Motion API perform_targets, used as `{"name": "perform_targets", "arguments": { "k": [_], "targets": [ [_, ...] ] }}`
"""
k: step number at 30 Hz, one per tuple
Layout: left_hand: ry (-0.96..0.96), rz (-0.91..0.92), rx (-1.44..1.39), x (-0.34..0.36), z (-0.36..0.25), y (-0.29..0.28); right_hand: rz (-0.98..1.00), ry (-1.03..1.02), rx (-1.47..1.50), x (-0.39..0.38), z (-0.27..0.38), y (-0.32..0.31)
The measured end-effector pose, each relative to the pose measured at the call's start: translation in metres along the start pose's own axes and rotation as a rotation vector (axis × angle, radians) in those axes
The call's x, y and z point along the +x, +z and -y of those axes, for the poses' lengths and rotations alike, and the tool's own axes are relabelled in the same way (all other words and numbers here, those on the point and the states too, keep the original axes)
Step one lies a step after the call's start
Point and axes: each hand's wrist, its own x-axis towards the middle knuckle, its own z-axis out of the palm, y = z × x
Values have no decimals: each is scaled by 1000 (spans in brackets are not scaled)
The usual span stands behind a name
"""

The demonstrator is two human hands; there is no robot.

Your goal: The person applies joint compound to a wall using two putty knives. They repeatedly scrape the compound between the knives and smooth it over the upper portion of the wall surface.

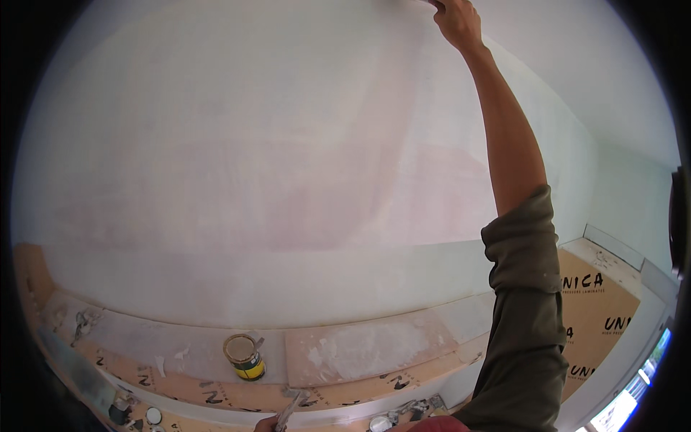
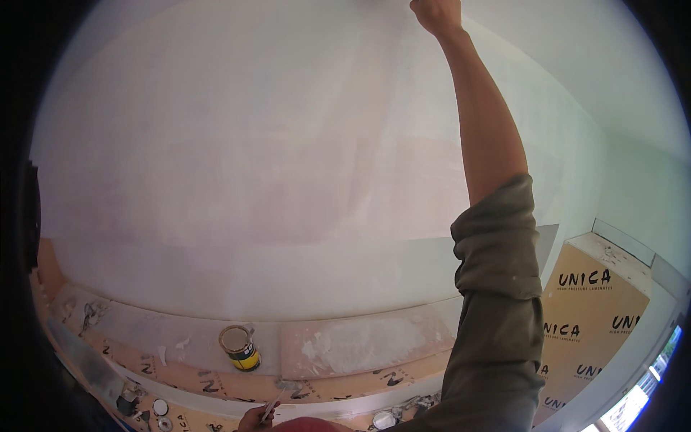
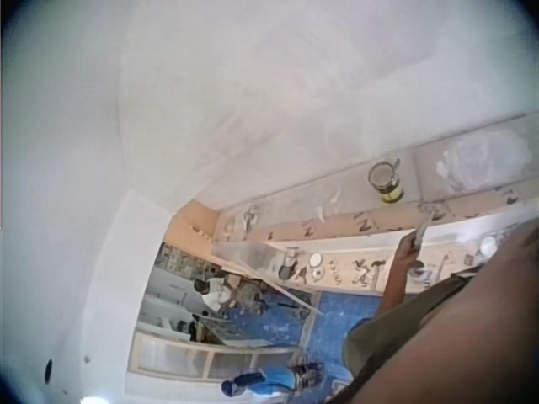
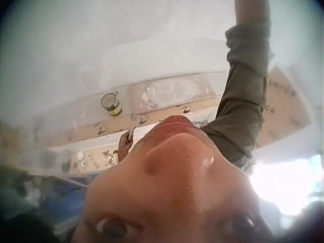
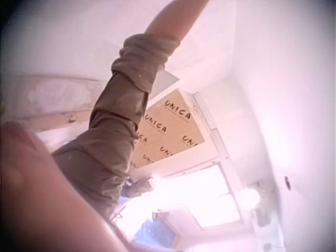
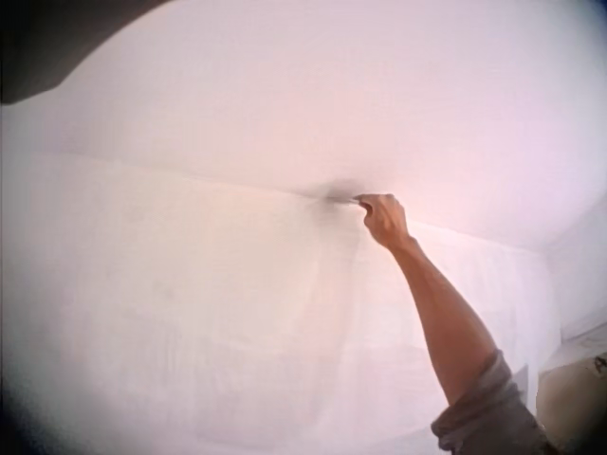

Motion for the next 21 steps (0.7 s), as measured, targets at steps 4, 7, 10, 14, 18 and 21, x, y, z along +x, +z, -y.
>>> {"name": "perform_targets", "arguments": {
  "k": [4,7,10,14,18,21],
  "targets": [
    [480,26,469,-9,-2,-1,46,-25,-84,0,-4,9],
    [477,69,625,7,-12,-20,210,70,-30,-5,9,5],
    [556,155,593,6,-22,-16,225,2,-40,-12,5,14],
    [300,95,296,19,-25,-21,264,-48,-34,-24,8,2],
    [112,-97,-68,37,-6,-26,360,-21,-34,-75,35,-26],
    [58,80,41,55,9,-57,409,-30,13,-133,57,-52]
  ]
}}
